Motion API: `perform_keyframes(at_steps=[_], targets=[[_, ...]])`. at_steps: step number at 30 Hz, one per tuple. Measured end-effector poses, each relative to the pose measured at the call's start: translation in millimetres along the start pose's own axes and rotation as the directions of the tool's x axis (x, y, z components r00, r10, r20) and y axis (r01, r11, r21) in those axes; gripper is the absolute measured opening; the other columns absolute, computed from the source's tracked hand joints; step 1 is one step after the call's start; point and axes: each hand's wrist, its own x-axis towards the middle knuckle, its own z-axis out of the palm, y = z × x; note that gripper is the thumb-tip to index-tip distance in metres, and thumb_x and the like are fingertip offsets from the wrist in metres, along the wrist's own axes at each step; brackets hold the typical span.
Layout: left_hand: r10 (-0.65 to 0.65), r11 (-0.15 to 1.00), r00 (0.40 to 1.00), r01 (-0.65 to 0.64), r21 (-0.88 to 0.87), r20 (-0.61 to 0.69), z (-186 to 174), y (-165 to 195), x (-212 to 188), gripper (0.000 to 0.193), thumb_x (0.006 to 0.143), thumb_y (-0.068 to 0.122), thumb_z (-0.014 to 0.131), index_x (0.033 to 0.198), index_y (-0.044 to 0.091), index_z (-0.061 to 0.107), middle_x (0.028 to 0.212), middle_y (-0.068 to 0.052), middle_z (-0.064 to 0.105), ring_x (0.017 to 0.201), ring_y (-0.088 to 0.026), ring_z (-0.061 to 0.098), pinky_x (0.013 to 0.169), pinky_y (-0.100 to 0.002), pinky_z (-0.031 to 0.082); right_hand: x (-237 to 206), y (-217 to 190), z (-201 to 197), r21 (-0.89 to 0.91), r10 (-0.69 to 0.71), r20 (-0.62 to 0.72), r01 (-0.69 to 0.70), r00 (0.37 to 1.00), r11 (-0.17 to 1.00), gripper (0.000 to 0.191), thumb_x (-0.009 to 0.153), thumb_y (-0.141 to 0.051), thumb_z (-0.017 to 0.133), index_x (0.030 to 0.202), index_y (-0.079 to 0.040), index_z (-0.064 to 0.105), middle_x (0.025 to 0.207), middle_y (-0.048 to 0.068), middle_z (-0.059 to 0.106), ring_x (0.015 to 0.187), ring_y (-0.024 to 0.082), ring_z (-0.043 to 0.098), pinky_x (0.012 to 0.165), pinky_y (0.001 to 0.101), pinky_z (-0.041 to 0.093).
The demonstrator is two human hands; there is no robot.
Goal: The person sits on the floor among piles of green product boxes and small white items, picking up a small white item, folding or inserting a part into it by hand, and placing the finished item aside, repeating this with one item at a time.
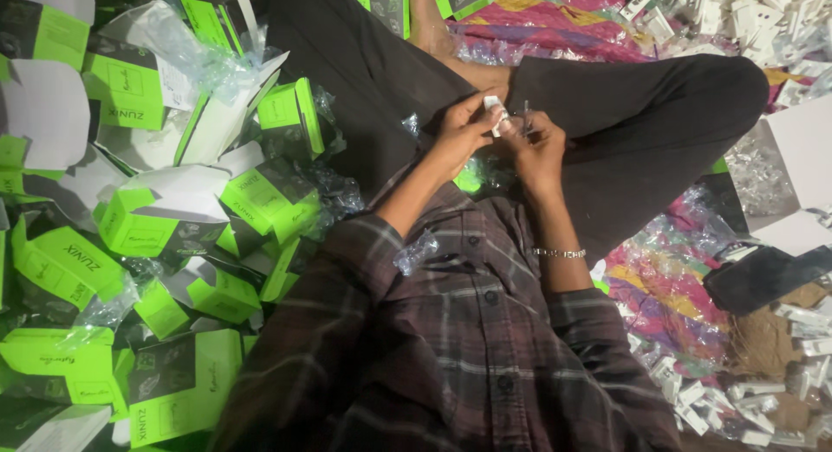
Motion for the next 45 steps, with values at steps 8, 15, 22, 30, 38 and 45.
perform_keyframes(at_steps=[8, 15, 22, 30, 38, 45], targets=[[-0.018, 0.987, 0.990, -0.005, 0.161, 0.140, 15.4, 18.0, -13.8, 0.044, 0.103, 0.010, 0.062, 0.146, 0.005, 0.056, 0.110, -0.005, 0.069, 0.095, -0.013, 0.067, 0.083, -0.030, 0.058, -1.3, 9.5, -0.2, -0.141, -0.103, -0.180, 0.078, 0.978, 0.987, 0.013, 0.103, -0.007, 0.067, 0.093, 0.002, 0.069, 0.079, -0.004, 0.064, 0.072, 0.003, 0.052, 0.065, 0.0228, 0.044], [-0.011, 0.978, 0.994, -0.011, 0.210, 0.104, 17.4, 20.8, -18.2, 0.042, 0.101, 0.018, 0.066, 0.140, 0.005, 0.059, 0.105, -0.001, 0.070, 0.091, -0.008, 0.068, 0.073, -0.026, 0.059, -6.4, 9.3, 1.3, -0.234, -0.111, -0.095, 0.086, 0.989, 0.969, 0.012, 0.101, -0.006, 0.066, 0.100, 0.004, 0.072, 0.076, 0.000, 0.062, 0.069, 0.004, 0.051, 0.060, 0.0243, 0.042], [0.153, 0.793, 0.965, -0.248, 0.556, 0.211, 25.5, 5.0, -10.9, 0.038, 0.106, 0.016, 0.058, 0.141, 0.002, 0.065, 0.089, -0.010, 0.064, 0.075, -0.014, 0.054, 0.064, -0.030, 0.046, -0.4, -0.5, 5.1, -0.308, -0.166, -0.254, 0.083, 0.953, 0.948, 0.019, 0.103, -0.013, 0.064, 0.099, 0.005, 0.070, 0.077, 0.010, 0.069, 0.069, 0.011, 0.059, 0.062, 0.0308, 0.050], [0.453, 0.310, 0.796, -0.563, 0.766, 0.402, 40.1, 19.9, -25.5, 0.035, 0.101, 0.013, 0.054, 0.133, -0.001, 0.058, 0.115, -0.025, 0.070, 0.108, -0.042, 0.066, 0.095, -0.047, 0.051, 9.1, 6.0, 5.9, -0.397, -0.180, -0.300, 0.049, 0.937, 0.917, 0.023, 0.104, -0.014, 0.061, 0.095, 0.006, 0.068, 0.077, 0.013, 0.068, 0.068, 0.013, 0.061, 0.066, 0.0336, 0.050], [0.390, 0.387, 0.834, -0.533, 0.753, 0.390, 41.5, 32.0, -33.6, 0.046, 0.100, 0.009, 0.053, 0.144, -0.001, 0.054, 0.104, -0.025, 0.068, 0.098, -0.038, 0.066, 0.091, -0.047, 0.051, 14.9, 21.0, -1.3, -0.277, -0.083, -0.321, -0.010, 0.943, 0.961, 0.029, 0.106, -0.018, 0.060, 0.086, 0.003, 0.063, 0.074, 0.001, 0.061, 0.069, 0.007, 0.050, 0.059, 0.0306, 0.045], [0.275, 0.517, 0.915, -0.400, 0.757, 0.295, 31.8, 16.2, -32.7, 0.043, 0.098, 0.009, 0.056, 0.140, 0.001, 0.062, 0.087, -0.016, 0.068, 0.078, -0.018, 0.062, 0.074, -0.035, 0.052, 21.8, 20.0, -10.7, -0.021, 0.083, -0.291, -0.093, 0.953, 0.995, 0.031, 0.109, -0.024, 0.060, 0.089, -0.001, 0.062, 0.073, -0.004, 0.056, 0.063, 0.006, 0.046, 0.054, 0.0281, 0.037]])
